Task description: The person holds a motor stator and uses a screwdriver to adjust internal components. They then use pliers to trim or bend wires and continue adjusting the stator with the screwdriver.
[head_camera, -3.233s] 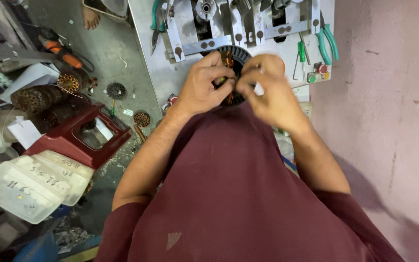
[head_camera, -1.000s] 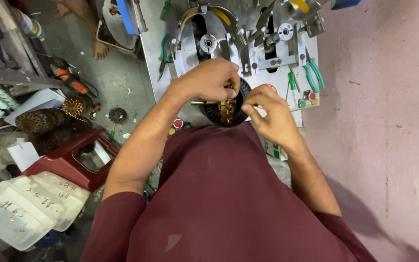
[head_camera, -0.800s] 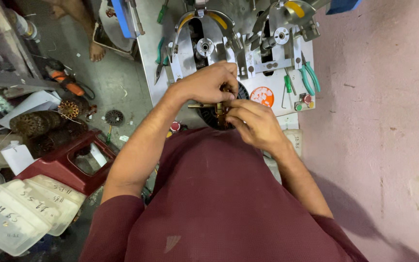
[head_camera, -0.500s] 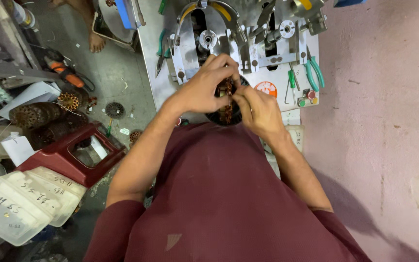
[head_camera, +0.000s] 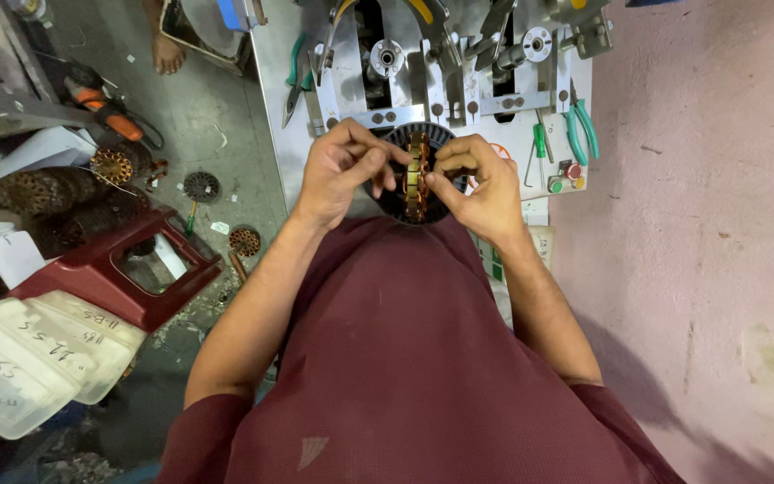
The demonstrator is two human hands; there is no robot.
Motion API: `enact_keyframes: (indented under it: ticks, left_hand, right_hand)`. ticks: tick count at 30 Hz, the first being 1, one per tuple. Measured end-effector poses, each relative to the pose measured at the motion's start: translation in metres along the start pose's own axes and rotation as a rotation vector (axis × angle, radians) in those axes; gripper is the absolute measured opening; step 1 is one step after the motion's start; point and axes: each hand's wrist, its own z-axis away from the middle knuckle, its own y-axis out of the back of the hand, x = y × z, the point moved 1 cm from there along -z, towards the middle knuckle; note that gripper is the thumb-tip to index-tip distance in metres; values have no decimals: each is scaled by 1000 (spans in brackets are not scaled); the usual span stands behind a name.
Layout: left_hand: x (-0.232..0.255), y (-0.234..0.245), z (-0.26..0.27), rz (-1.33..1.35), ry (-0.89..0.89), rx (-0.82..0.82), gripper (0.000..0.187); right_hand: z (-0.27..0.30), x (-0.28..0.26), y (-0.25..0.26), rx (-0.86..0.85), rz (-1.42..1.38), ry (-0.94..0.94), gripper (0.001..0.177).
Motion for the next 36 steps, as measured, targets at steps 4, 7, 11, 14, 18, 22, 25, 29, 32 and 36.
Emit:
enact_keyframes:
  ticks: [4, 7, 11, 14, 18, 22, 25, 29, 32, 36]
  left_hand:
    - [-13, 6, 8, 171, 31, -2, 17]
    - [-19, 6, 12, 168, -30, -17, 17]
    - [-16, 7, 12, 112, -28, -37, 16]
    - [-12, 10, 12, 115, -43, -87, 15]
    - [-14, 12, 9, -5, -30, -67, 11]
    - [-11, 14, 9, -421, -53, -25, 11]
    - [-7, 14, 14, -757, -82, -32, 10]
    - [0, 9, 19, -948, -124, -97, 8]
    - [8, 5, 18, -971, -218, -150, 16]
    - [12, -2, 23, -1010, -286, -170, 27]
  right_hand:
    - [-2, 0, -1, -9, 8, 4, 26]
    - [2, -5, 0, -6, 35, 31, 26]
    - [5, -17, 1, -3, 47, 50, 23]
    - [4, -25, 2, 11, 98, 130, 23]
    - [3, -25, 1, -11, 83, 71, 21]
    - [0, -17, -2, -45, 12, -36, 22]
    - [3, -6, -1, -65, -69, -90, 24]
    - [12, 5, 5, -33, -142, -158, 30]
    - [19, 4, 5, -133, -168, 42, 83]
    - [34, 5, -13, -174, -34, -8, 116]
